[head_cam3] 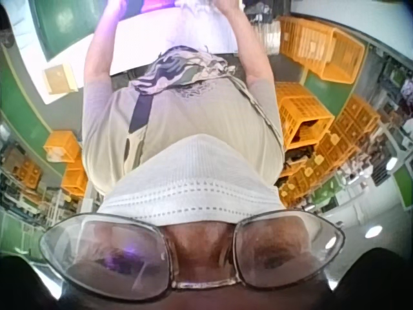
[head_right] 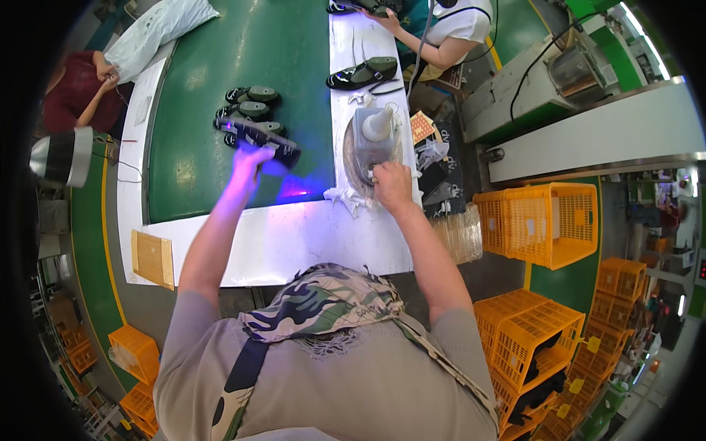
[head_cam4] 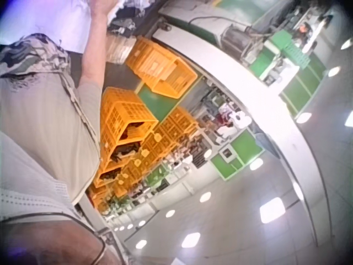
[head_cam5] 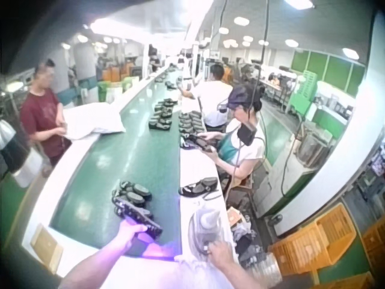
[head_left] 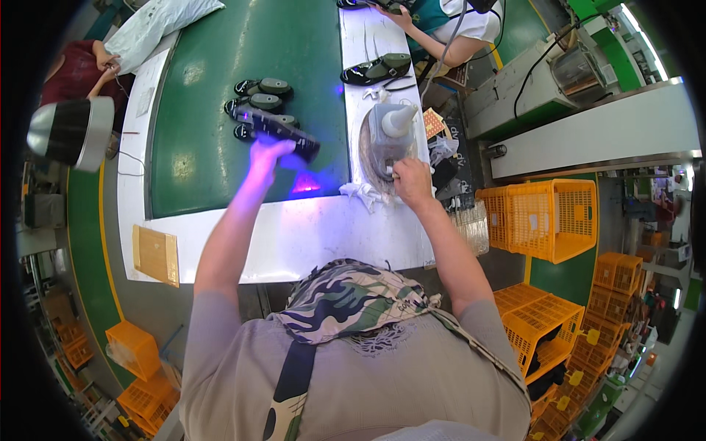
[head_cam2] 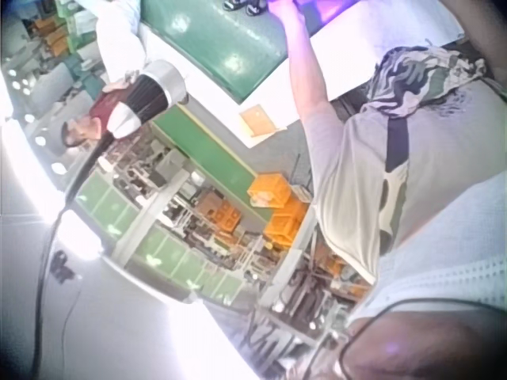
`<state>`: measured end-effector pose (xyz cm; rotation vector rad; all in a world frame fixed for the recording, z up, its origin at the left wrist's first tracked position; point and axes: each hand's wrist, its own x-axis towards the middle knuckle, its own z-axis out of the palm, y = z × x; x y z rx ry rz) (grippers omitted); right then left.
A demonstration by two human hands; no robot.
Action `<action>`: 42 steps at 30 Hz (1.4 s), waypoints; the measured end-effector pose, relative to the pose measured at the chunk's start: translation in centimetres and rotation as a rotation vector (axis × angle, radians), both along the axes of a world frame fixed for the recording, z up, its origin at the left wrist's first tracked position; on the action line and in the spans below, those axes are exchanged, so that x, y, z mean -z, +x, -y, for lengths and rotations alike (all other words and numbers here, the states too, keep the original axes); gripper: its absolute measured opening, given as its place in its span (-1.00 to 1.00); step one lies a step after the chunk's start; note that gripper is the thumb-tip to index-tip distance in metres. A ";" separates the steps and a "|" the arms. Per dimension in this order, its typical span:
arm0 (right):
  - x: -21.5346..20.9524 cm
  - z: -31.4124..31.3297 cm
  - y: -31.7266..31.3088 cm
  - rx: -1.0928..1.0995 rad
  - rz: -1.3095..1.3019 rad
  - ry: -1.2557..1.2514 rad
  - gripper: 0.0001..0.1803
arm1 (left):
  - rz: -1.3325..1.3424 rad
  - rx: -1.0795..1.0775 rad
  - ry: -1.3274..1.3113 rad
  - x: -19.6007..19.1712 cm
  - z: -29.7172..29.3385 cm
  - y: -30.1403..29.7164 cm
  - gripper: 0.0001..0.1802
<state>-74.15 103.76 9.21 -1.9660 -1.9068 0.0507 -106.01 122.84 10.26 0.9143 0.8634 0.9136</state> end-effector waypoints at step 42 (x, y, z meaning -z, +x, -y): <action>-5.3 -1.6 -5.2 0.126 -1.557 -0.204 -0.81 | -0.907 0.055 0.873 -1.8 15.0 -5.8 -0.30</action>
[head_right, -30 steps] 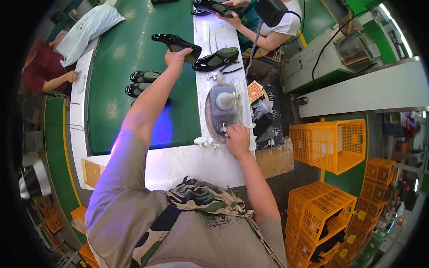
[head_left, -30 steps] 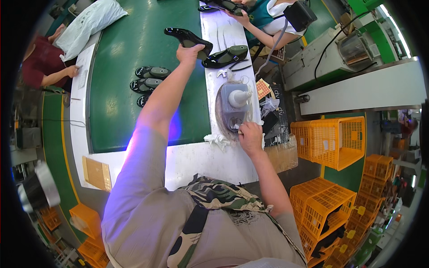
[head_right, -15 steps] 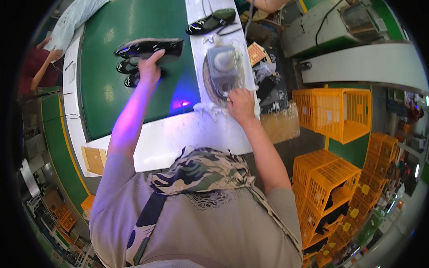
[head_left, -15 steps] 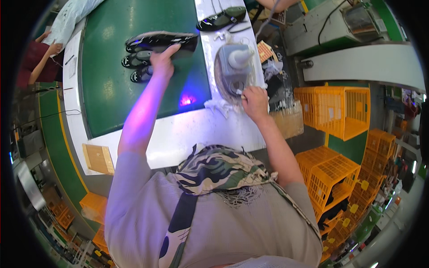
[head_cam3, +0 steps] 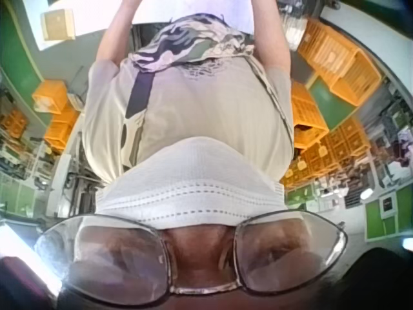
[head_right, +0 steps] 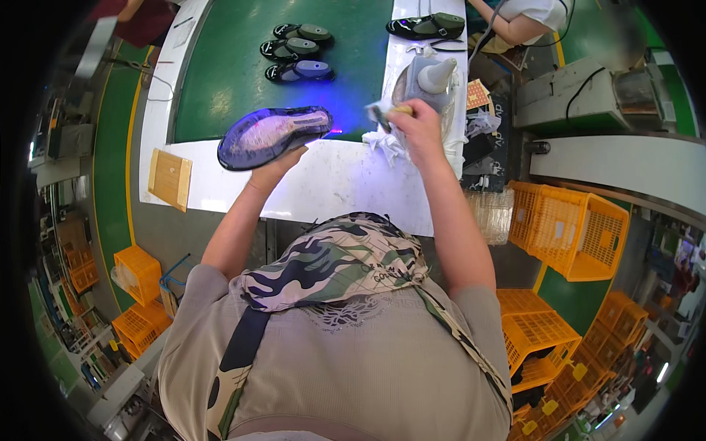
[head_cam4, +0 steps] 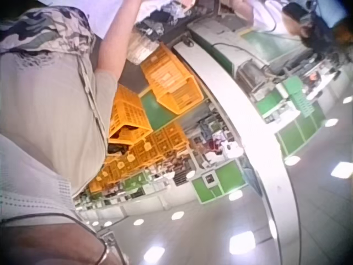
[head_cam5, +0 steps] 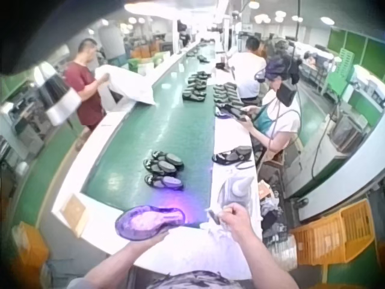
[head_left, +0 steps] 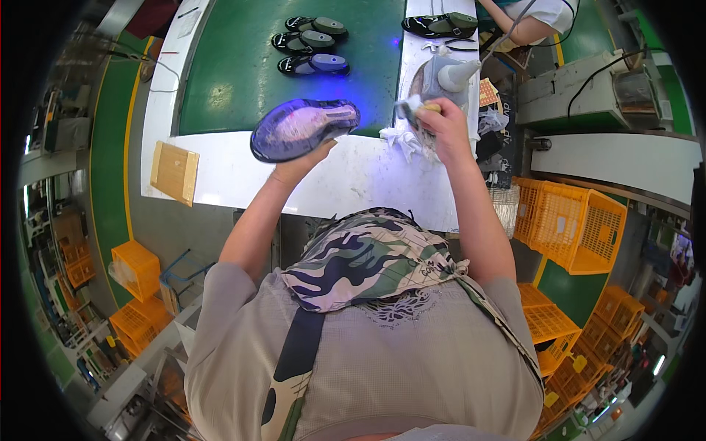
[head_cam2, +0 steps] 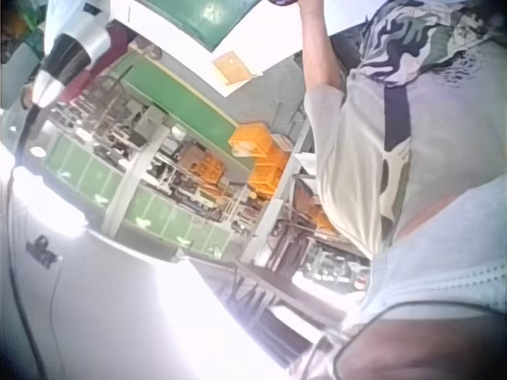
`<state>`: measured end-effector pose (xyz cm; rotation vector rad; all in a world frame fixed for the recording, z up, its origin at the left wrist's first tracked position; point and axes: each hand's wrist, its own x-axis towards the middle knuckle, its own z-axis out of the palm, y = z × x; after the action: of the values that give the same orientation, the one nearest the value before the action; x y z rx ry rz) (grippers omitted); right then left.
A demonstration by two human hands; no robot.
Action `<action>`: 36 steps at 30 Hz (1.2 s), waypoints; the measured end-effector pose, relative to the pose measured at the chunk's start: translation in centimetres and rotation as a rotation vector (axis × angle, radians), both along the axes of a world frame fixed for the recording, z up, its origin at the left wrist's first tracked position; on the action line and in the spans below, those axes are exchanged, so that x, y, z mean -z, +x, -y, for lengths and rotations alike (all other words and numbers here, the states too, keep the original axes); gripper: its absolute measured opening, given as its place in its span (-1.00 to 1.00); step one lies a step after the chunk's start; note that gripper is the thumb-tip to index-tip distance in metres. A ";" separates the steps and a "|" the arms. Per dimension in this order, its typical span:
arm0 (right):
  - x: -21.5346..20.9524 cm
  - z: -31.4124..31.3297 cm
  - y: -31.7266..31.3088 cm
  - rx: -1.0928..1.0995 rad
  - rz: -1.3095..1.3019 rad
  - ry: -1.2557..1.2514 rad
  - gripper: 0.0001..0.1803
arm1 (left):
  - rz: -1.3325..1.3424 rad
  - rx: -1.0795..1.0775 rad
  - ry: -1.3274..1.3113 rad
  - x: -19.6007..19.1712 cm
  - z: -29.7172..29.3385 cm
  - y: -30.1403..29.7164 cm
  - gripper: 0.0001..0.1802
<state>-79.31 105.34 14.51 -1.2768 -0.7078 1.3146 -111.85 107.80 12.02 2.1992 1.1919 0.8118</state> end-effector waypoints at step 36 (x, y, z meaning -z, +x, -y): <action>-10.4 -5.4 -12.7 -0.661 0.038 0.604 -0.79 | 0.274 0.002 -0.782 -9.9 9.4 -3.0 -0.40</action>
<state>-92.06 110.77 24.86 -0.5855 -1.5049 1.4224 -114.84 98.38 21.88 1.4044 1.1150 0.4971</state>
